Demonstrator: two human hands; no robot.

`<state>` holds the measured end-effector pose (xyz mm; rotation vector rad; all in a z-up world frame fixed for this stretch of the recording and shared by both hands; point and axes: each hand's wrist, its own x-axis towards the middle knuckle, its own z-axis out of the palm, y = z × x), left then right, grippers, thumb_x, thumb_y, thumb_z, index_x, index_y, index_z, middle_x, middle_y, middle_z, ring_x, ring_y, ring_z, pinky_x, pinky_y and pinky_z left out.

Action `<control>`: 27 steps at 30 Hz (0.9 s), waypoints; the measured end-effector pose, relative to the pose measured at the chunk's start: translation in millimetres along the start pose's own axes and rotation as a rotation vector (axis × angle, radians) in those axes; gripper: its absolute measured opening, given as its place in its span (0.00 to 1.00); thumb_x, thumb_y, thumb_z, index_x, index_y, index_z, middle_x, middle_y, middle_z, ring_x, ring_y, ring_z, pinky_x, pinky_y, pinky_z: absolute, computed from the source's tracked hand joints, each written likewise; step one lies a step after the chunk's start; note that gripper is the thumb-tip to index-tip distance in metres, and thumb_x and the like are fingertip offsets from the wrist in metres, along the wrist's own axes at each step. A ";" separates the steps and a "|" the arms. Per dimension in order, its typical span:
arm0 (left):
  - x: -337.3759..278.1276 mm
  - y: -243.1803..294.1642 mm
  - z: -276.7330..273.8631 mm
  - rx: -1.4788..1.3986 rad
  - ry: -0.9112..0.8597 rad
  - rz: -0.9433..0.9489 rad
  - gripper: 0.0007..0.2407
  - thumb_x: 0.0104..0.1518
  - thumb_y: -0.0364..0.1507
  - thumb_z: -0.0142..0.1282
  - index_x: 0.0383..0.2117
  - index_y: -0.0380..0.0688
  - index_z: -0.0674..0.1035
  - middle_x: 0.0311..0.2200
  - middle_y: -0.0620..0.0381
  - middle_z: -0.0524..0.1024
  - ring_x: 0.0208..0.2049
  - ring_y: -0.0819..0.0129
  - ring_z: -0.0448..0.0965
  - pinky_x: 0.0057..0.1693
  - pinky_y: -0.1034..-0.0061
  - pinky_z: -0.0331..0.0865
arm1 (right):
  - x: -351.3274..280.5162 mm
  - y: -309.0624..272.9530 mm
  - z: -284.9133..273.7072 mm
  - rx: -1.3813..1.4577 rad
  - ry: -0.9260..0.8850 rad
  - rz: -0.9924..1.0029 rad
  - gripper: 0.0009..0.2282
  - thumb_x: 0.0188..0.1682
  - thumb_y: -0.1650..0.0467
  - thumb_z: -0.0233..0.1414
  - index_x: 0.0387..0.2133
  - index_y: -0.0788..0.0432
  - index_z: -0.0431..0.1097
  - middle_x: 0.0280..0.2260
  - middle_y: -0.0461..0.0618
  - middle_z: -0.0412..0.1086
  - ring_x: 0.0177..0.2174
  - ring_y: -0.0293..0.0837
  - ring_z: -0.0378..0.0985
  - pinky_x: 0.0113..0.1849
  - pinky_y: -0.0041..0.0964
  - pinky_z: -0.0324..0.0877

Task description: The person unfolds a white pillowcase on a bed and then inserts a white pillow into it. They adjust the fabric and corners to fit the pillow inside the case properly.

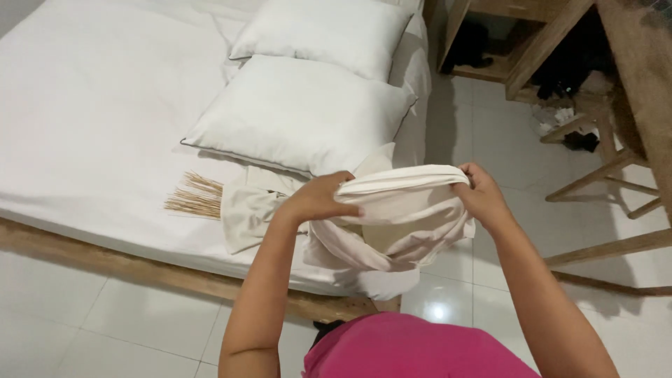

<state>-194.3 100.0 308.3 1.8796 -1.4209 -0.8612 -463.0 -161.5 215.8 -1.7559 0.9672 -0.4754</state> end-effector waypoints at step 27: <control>24.1 -137.1 -34.3 0.208 0.499 0.512 0.14 0.42 0.16 0.53 0.34 0.43 0.80 0.34 0.46 0.79 0.34 0.51 0.78 0.38 0.64 0.71 | -92.3 -106.1 139.7 0.246 -0.312 0.090 0.18 0.51 0.67 0.53 0.56 0.57 0.67 0.47 0.48 0.75 0.47 0.36 0.76 0.49 0.32 0.71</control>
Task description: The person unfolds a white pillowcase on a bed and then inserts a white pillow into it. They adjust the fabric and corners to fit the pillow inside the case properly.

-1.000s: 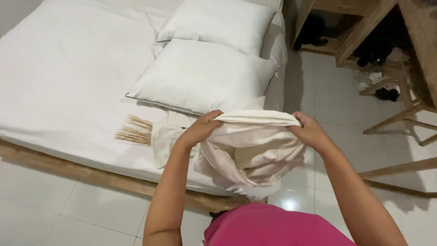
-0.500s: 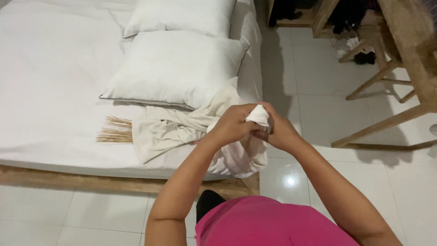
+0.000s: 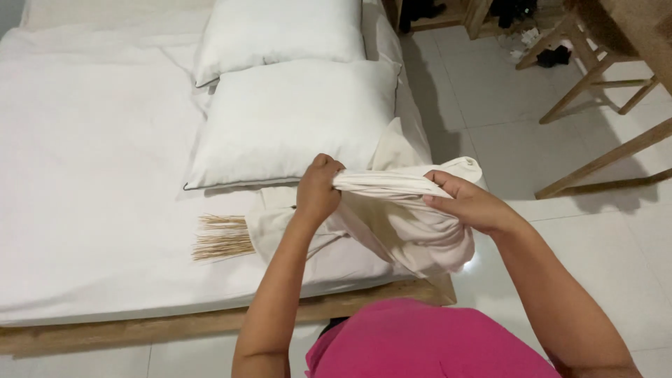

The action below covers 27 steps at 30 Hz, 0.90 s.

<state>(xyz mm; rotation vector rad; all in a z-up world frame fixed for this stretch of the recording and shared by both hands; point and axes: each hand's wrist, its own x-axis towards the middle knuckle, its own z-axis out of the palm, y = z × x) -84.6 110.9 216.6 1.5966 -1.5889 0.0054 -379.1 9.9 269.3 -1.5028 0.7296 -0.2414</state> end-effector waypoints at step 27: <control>-47.9 -37.6 -110.9 -0.342 -0.297 0.163 0.11 0.52 0.19 0.53 0.40 0.42 0.82 0.44 0.49 0.82 0.46 0.45 0.80 0.51 0.58 0.72 | -5.0 -42.2 206.4 -0.238 0.312 0.204 0.22 0.42 0.70 0.62 0.53 0.57 0.72 0.45 0.48 0.79 0.44 0.39 0.78 0.48 0.34 0.70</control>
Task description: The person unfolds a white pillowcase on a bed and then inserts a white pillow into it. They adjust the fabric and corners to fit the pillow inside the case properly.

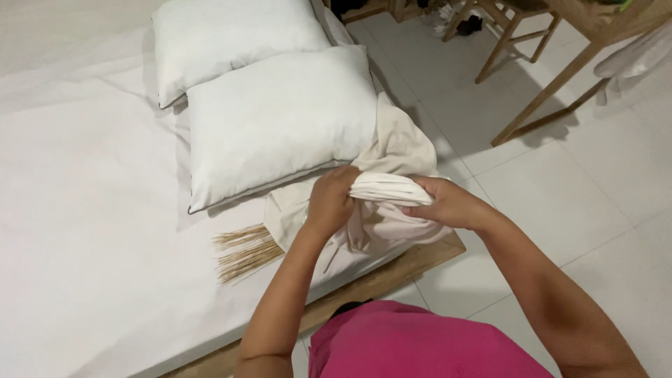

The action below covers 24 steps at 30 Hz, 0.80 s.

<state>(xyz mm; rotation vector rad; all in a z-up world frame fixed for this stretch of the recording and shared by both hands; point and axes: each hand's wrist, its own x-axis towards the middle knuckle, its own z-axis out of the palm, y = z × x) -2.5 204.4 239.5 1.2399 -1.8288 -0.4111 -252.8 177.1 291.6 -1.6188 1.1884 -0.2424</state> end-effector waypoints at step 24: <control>-100.6 13.8 -27.1 -0.692 -0.824 -0.245 0.14 0.58 0.23 0.53 0.51 0.41 0.80 0.46 0.58 0.82 0.48 0.71 0.79 0.56 0.75 0.71 | -115.2 61.1 100.2 0.459 0.158 0.089 0.18 0.50 0.71 0.53 0.55 0.59 0.66 0.48 0.45 0.73 0.47 0.35 0.74 0.51 0.33 0.68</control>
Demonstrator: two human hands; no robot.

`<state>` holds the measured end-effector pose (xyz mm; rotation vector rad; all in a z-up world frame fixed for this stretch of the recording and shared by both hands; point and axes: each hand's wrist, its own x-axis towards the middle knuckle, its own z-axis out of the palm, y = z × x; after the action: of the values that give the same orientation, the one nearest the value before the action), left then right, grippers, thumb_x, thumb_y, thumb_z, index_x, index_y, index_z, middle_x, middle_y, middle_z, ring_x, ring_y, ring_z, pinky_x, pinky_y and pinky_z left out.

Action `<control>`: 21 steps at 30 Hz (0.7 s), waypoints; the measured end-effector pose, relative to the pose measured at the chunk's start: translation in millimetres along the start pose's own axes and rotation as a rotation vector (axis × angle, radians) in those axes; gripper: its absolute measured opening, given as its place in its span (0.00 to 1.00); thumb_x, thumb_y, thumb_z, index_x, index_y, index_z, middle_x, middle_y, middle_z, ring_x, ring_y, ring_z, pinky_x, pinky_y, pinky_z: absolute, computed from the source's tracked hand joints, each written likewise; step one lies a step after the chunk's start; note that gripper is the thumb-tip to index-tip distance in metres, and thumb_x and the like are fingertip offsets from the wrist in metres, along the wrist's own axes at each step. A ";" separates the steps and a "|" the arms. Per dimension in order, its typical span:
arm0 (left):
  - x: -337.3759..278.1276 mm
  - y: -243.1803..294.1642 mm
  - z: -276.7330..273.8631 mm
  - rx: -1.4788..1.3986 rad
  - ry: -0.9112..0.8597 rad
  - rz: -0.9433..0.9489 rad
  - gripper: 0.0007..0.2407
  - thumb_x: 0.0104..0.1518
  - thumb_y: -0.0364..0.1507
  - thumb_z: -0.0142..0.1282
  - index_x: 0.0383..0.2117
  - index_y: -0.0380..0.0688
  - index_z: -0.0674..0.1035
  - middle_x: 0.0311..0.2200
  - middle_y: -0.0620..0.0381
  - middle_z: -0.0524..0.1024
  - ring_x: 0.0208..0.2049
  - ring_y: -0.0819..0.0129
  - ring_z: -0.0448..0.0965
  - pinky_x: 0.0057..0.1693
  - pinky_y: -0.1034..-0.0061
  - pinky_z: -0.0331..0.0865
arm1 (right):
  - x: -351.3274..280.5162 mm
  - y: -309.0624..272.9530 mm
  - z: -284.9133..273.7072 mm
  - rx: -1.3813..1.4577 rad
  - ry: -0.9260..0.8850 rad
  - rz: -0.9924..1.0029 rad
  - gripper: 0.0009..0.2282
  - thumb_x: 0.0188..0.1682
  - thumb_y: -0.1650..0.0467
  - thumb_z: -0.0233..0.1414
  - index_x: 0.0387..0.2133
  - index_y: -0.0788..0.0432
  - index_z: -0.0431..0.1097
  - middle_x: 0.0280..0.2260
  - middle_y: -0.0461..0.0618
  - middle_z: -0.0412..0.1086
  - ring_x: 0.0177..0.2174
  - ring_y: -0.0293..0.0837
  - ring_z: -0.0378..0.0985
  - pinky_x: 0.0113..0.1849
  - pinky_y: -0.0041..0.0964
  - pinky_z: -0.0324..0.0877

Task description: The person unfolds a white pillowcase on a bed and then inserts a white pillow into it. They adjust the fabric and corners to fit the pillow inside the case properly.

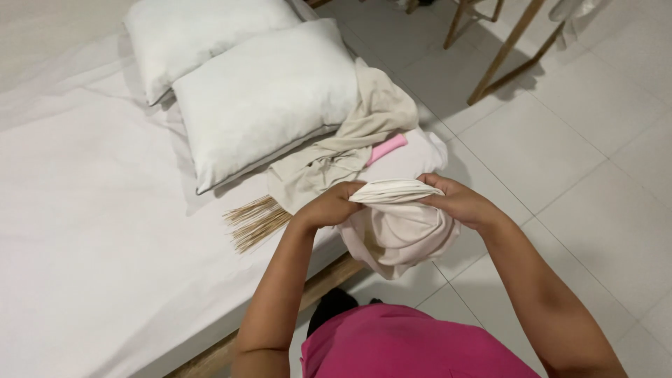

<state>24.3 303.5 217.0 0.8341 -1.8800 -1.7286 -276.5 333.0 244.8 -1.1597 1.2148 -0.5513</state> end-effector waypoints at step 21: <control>-263.1 -41.8 -187.7 -0.802 0.530 0.041 0.16 0.61 0.30 0.57 0.52 0.33 0.76 0.47 0.50 0.80 0.48 0.66 0.81 0.55 0.71 0.74 | 89.3 -104.8 367.6 -0.407 0.019 -0.852 0.04 0.48 0.73 0.60 0.35 0.60 0.76 0.33 0.45 0.74 0.35 0.40 0.75 0.40 0.32 0.71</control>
<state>346.7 350.3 215.6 0.7906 -0.7517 -1.7807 114.2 361.2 271.6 -2.0401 0.8194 -0.9673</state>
